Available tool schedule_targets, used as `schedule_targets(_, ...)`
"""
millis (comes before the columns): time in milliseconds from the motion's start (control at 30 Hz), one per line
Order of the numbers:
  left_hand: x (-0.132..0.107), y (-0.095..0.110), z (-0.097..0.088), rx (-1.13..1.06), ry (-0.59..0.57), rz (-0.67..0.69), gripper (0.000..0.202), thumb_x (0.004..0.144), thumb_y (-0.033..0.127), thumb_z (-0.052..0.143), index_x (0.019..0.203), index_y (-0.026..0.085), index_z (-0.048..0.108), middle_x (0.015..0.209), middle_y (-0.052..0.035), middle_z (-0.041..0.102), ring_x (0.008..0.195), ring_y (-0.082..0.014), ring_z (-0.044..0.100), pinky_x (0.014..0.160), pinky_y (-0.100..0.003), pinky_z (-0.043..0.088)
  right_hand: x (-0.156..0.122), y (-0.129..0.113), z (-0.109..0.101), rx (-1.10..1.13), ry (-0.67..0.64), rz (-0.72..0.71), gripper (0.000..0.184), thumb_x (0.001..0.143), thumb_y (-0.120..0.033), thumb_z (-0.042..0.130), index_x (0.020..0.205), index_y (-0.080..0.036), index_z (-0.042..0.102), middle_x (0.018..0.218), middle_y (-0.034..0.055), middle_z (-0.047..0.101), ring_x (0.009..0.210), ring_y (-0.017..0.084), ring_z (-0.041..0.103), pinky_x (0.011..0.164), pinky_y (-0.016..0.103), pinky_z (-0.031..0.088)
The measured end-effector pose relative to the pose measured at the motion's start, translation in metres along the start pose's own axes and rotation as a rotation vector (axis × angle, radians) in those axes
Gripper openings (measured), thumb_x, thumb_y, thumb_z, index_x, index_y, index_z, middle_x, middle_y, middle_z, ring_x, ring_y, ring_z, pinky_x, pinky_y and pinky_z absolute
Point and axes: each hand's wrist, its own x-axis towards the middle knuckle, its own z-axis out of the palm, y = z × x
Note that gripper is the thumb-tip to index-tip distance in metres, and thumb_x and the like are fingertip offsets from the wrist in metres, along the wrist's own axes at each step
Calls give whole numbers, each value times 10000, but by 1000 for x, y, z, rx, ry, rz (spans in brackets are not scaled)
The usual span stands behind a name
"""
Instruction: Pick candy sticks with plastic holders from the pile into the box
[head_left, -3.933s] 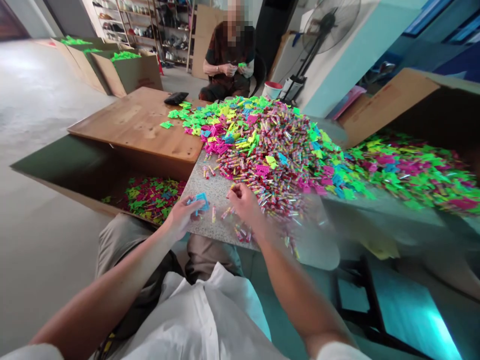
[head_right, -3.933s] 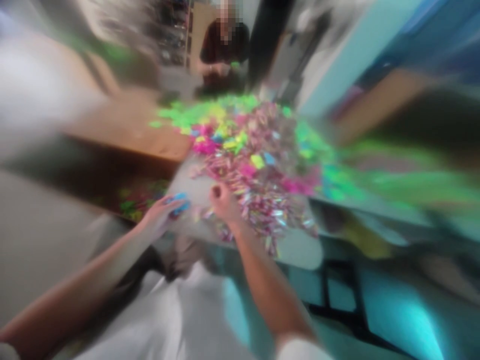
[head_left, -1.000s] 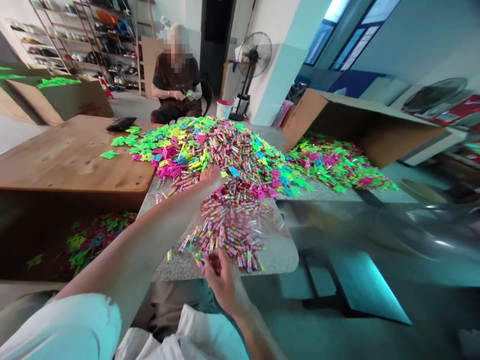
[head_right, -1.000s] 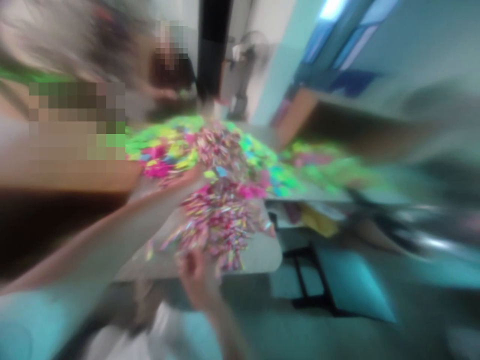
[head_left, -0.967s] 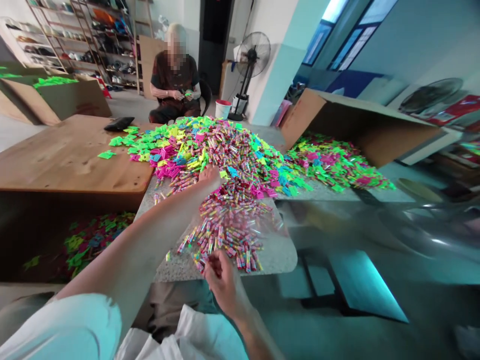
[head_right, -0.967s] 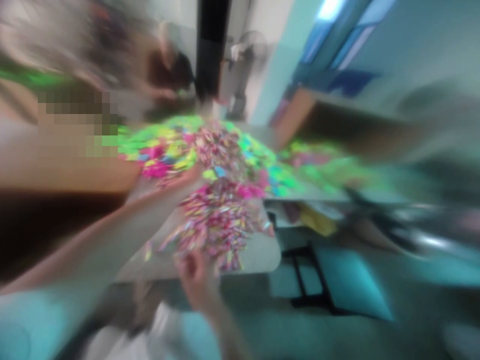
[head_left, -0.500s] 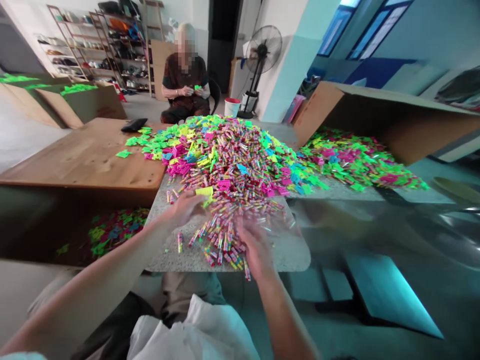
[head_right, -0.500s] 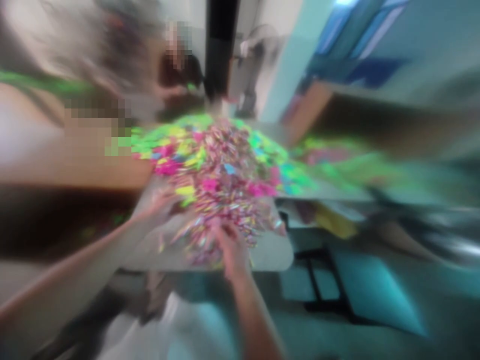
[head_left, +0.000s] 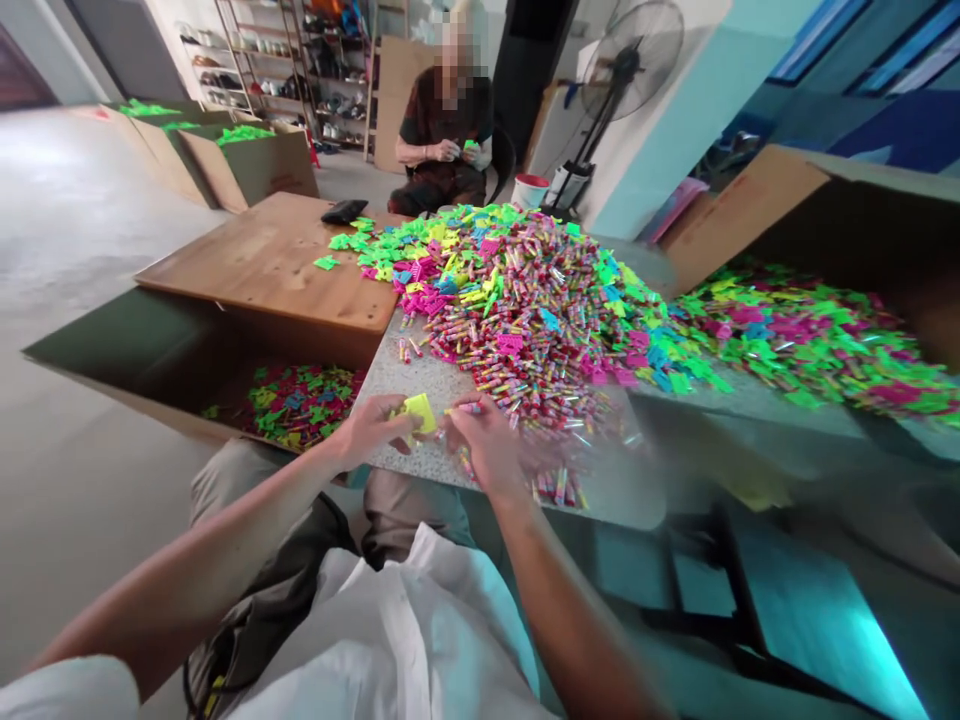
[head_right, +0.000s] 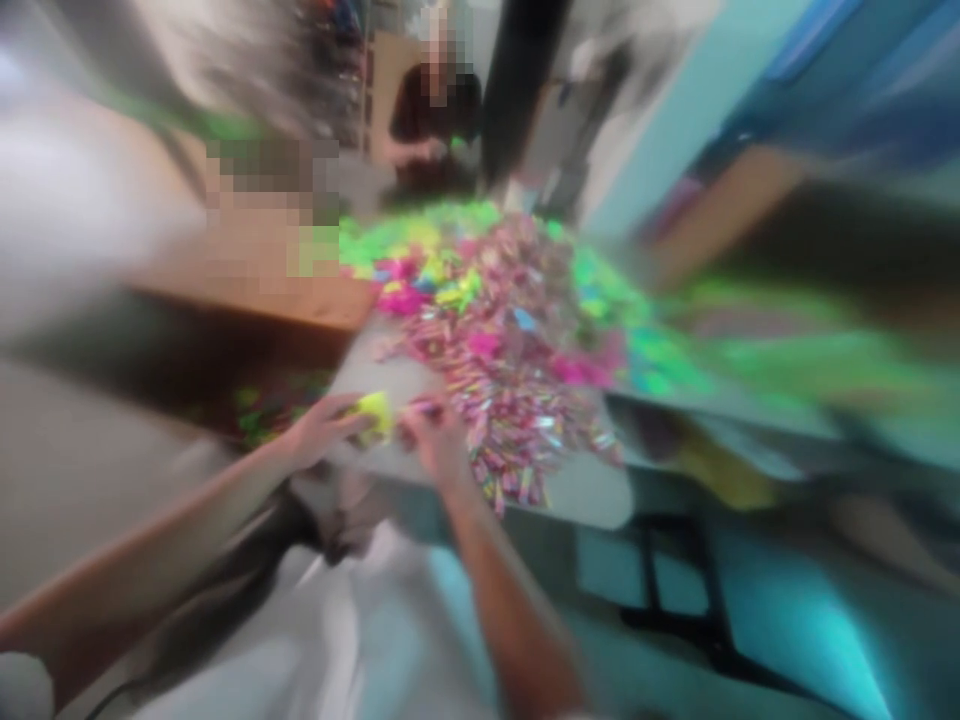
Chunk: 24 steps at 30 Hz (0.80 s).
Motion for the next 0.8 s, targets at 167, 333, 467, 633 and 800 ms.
schedule_targets(167, -12, 0, 8, -108, 41, -52, 251, 781, 354, 773, 896, 158, 668, 714, -36, 717, 594, -143, 670, 503, -212, 519, -5, -1, 7, -123, -44, -32, 199, 888, -398, 589, 933, -204, 599, 714, 1, 659, 608, 159, 629, 563, 257, 517)
schedule_targets(333, -15, 0, 9, -184, 87, -10, 257, 778, 335, 778, 894, 161, 628, 577, 39, 606, 463, -81, 540, 420, -163, 392, -15, -10, 0, -513, -131, -186, 256, 962, -424, 577, 1035, -189, 648, 905, 47, 722, 833, 184, 678, 769, 287, 533)
schedule_targets(467, -15, -7, 6, -269, 103, -24, 253, 792, 351, 766, 901, 170, 626, 579, 45, 583, 455, -68, 505, 407, -158, 341, -22, -17, -5, -597, -261, -256, 327, 1010, -426, 519, 1132, -198, 719, 1084, 74, 755, 1008, 209, 688, 912, 315, 512)
schedule_targets(633, -17, -7, 7, -274, 69, -4, 249, 807, 356, 764, 820, 162, 609, 559, 53, 535, 440, -52, 450, 411, -160, 316, -23, -21, -6, -569, -235, -254, 344, 988, -429, 555, 1125, -198, 770, 1118, 82, 765, 1034, 215, 686, 912, 307, 520)
schedule_targets(800, -18, -5, 7, -298, 49, -16, 230, 792, 341, 764, 821, 161, 625, 582, 39, 553, 450, -57, 457, 411, -166, 310, -19, -18, -12, -532, -248, -141, 384, 968, -474, 572, 1122, -198, 790, 937, 55, 755, 839, 178, 668, 715, 250, 526)
